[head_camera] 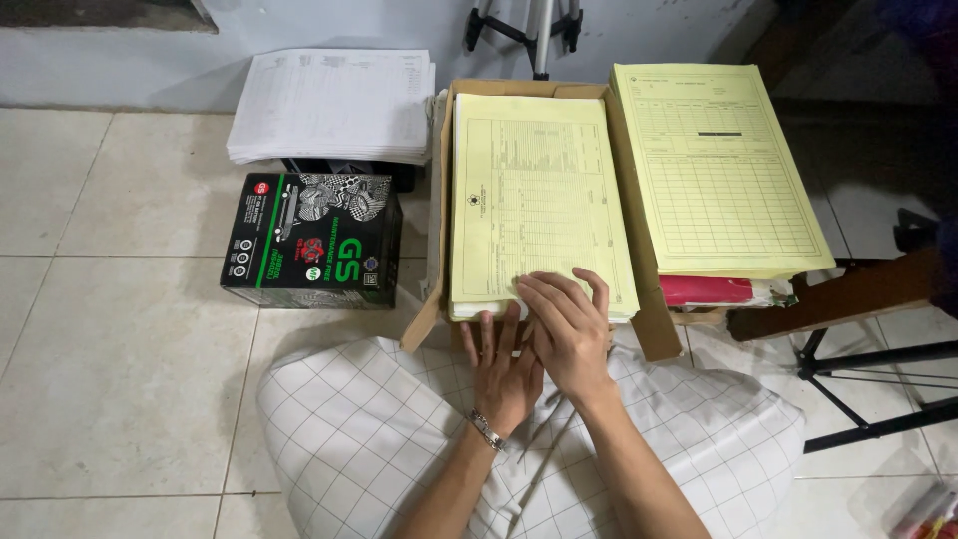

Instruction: Sorting and organizing printed forms into cardboard boxes

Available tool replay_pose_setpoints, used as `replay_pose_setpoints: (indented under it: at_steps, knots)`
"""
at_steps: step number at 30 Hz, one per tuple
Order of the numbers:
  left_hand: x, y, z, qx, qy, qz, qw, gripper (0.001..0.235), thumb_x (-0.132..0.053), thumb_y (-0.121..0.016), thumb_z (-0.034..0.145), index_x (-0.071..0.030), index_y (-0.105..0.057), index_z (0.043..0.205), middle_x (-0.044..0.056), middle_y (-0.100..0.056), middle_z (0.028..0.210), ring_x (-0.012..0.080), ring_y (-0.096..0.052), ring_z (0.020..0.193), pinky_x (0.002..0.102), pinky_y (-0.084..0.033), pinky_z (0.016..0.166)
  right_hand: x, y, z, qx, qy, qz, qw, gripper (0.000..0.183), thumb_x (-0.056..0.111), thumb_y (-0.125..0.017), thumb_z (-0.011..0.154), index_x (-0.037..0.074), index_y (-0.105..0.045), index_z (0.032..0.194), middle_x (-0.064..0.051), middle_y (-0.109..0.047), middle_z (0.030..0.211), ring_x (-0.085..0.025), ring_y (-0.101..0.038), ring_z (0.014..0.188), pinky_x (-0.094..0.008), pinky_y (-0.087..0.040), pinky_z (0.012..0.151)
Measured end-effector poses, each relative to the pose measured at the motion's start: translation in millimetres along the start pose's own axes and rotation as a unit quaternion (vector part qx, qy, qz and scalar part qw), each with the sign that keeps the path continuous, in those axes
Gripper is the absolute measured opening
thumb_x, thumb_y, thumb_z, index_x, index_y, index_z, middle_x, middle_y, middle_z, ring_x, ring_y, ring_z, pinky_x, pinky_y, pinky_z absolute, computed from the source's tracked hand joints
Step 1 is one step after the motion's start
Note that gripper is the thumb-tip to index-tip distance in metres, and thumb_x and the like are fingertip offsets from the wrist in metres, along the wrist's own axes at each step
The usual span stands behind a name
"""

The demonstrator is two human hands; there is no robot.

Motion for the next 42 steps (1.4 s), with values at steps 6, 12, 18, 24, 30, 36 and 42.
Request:
replay_pose_setpoints:
  at_steps: [6, 12, 18, 24, 30, 36, 42]
  knots:
    - [1.4, -3.0, -4.7, -0.006, 0.003, -0.010, 1.000, 0.059, -0.025, -0.061, 0.081, -0.038, -0.055, 0.138, -0.001, -0.036, 0.162, 0.0321, -0.015, 0.154, 0.065, -0.016, 0.118, -4.1, -2.3, -7.2, 0.004, 0.000, 0.000, 1.000, 0.019, -0.004, -0.069, 0.089, 0.006, -0.076, 0.103, -0.005, -0.078, 0.102, -0.025, -0.072, 0.101, -0.050, -0.043, 0.102]
    - [2.2, -3.4, -7.3, -0.005, -0.002, -0.019, 1.000, 0.054, -0.028, -0.059, 0.084, -0.036, -0.056, 0.138, 0.001, -0.037, 0.161, 0.0330, -0.017, 0.153, 0.066, -0.016, 0.118, -5.8, -3.4, -6.8, -0.004, 0.001, 0.003, 1.000, 0.020, -0.005, -0.068, 0.089, 0.006, -0.076, 0.104, -0.004, -0.077, 0.103, -0.025, -0.072, 0.101, -0.049, -0.043, 0.102]
    - [2.8, -4.6, -8.7, 0.006, -0.009, -0.009, 1.000, 0.051, -0.031, -0.058, 0.085, -0.034, -0.058, 0.136, 0.003, -0.037, 0.161, 0.0341, -0.015, 0.154, 0.066, -0.017, 0.117, -6.5, -2.0, -4.8, -0.003, 0.000, 0.002, 1.000, 0.020, -0.005, -0.067, 0.089, 0.005, -0.075, 0.105, -0.006, -0.077, 0.104, -0.026, -0.072, 0.102, -0.050, -0.043, 0.102]
    - [4.8, -6.6, -8.5, -0.043, -0.002, -0.085, 0.995, 0.039, -0.024, -0.062, 0.084, -0.023, -0.065, 0.123, 0.009, -0.027, 0.165, 0.0411, -0.014, 0.152, 0.067, -0.019, 0.114, -5.2, 6.1, -4.6, 0.015, -0.039, 0.050, 0.998, 0.036, 0.009, -0.076, 0.088, 0.003, -0.069, 0.123, -0.012, -0.074, 0.118, -0.032, -0.068, 0.116, -0.054, -0.034, 0.109]
    - [7.9, -3.8, -7.3, -0.065, -0.006, -0.034, 0.997, 0.058, -0.030, -0.066, 0.084, -0.035, -0.056, 0.141, 0.012, -0.021, 0.166, 0.0423, -0.007, 0.151, 0.069, -0.014, 0.114, -23.9, 32.4, -46.8, -0.083, -0.052, -0.011, 0.995, 0.027, 0.011, -0.069, 0.096, -0.002, -0.069, 0.119, -0.017, -0.072, 0.123, -0.037, -0.067, 0.117, -0.050, -0.042, 0.103]
    - [9.4, 14.8, 15.7, -0.057, 0.009, -0.002, 0.998, 0.057, -0.025, -0.063, 0.090, -0.025, -0.051, 0.146, 0.014, -0.026, 0.165, 0.0392, -0.010, 0.153, 0.065, -0.008, 0.117, -39.8, 21.0, -104.9, -0.109, -0.081, -0.116, 0.984, 0.051, 0.004, -0.072, 0.090, -0.005, -0.058, 0.138, -0.029, -0.051, 0.150, -0.051, -0.043, 0.142, -0.054, -0.032, 0.113]
    - [11.6, 20.4, 11.3, -0.150, -0.010, -0.061, 0.987, 0.058, -0.019, -0.068, 0.085, -0.027, -0.057, 0.142, 0.017, -0.035, 0.160, 0.0492, -0.020, 0.148, 0.068, -0.013, 0.115, -47.0, 4.4, -114.5, -0.087, -0.087, -0.121, 0.985, 0.055, 0.010, -0.069, 0.095, -0.003, -0.049, 0.145, -0.028, -0.045, 0.156, -0.047, -0.035, 0.148, -0.052, -0.019, 0.117]
Point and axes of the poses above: each hand's wrist, its own z-axis towards the middle knuckle, its own y-axis out of the back of the hand, x = y × z, the point moved 5 cm from there along z, towards the middle knuckle
